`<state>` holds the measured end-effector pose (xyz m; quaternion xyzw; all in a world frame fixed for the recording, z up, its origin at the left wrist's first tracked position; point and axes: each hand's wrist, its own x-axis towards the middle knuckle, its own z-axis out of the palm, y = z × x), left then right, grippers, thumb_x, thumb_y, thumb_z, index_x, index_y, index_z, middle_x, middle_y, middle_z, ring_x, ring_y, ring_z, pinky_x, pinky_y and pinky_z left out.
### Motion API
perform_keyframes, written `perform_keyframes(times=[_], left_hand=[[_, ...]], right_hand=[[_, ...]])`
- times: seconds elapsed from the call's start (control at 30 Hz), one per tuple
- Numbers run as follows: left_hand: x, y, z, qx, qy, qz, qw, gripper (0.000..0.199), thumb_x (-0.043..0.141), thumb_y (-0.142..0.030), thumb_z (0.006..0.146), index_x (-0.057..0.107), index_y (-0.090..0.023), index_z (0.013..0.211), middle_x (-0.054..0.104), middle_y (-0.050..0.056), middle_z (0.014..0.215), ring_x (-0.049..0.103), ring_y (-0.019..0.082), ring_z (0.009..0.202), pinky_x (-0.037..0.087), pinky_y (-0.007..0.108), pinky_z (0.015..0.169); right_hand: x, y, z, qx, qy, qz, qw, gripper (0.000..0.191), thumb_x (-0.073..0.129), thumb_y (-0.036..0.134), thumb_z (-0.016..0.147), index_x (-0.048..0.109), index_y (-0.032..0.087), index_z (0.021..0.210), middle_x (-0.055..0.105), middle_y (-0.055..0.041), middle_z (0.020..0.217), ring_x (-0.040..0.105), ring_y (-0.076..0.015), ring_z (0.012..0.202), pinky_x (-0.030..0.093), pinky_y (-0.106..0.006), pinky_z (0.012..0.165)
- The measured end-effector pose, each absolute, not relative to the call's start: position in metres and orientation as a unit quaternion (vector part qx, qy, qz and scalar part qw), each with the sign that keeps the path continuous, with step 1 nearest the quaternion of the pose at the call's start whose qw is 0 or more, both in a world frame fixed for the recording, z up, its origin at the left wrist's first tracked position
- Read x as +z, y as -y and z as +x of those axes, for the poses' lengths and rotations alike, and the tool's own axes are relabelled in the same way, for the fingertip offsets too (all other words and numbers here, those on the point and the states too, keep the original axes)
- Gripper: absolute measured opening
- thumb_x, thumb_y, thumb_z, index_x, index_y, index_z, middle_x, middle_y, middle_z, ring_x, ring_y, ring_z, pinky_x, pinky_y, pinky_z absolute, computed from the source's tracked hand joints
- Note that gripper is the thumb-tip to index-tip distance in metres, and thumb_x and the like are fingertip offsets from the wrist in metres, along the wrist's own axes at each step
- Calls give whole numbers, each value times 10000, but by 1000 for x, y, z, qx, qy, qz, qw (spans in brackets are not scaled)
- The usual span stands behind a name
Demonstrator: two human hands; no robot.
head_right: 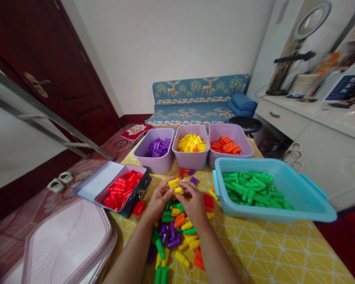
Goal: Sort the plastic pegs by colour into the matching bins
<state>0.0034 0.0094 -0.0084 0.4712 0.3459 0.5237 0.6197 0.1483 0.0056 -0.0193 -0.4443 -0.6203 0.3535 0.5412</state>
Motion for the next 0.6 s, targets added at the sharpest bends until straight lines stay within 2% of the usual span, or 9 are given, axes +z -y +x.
perform_keyframes(times=[0.17, 0.27, 0.37, 0.43, 0.53, 0.6], left_hand=[[-9, -9, 4, 535, -390, 479, 576, 473, 619, -430, 806, 575, -169, 1198, 687, 73, 1018, 636, 162, 808, 507, 249, 701], [-11, -10, 3, 542, -421, 481, 546, 432, 546, -460, 846, 602, -160, 1154, 687, 76, 1043, 642, 179, 842, 514, 265, 717], [-13, -11, 0, 524, -437, 511, 523, 425, 504, -445, 874, 606, -160, 1172, 680, 83, 1106, 635, 212, 972, 505, 320, 846], [-12, -12, -2, 505, -440, 551, 498, 414, 492, -421, 886, 610, -172, 1194, 649, 80, 1199, 575, 229, 1135, 432, 358, 996], [-9, -11, -4, 472, -431, 603, 477, 419, 469, -407, 901, 598, -193, 1237, 588, 63, 1307, 475, 219, 1274, 308, 368, 1116], [-6, -9, -4, 461, -425, 617, 475, 437, 445, -415, 911, 581, -196, 1264, 579, 60, 1321, 472, 214, 1279, 293, 365, 1126]], right_hand=[[-16, -4, 148, 327, 634, -442, 544, 145, 641, 254, 787, 658, 213, 925, 652, -48, 961, 608, -201, 932, 488, -342, 843], [-13, -2, 149, 323, 630, -428, 562, 102, 650, 256, 784, 646, 206, 873, 638, -55, 959, 601, -203, 937, 487, -330, 824], [-9, 0, 150, 343, 637, -402, 562, 99, 650, 260, 790, 654, 209, 875, 617, -74, 1071, 582, -211, 1020, 487, -319, 828], [-8, 1, 150, 354, 636, -401, 557, 113, 653, 268, 791, 664, 214, 889, 616, -74, 1112, 578, -213, 1042, 486, -319, 837], [-8, 0, 149, 363, 628, -423, 544, 154, 658, 293, 784, 680, 216, 916, 657, -60, 1025, 610, -200, 932, 496, -319, 802], [-9, 0, 149, 369, 618, -440, 536, 189, 660, 316, 774, 688, 216, 932, 675, -47, 944, 620, -192, 845, 507, -316, 751]])
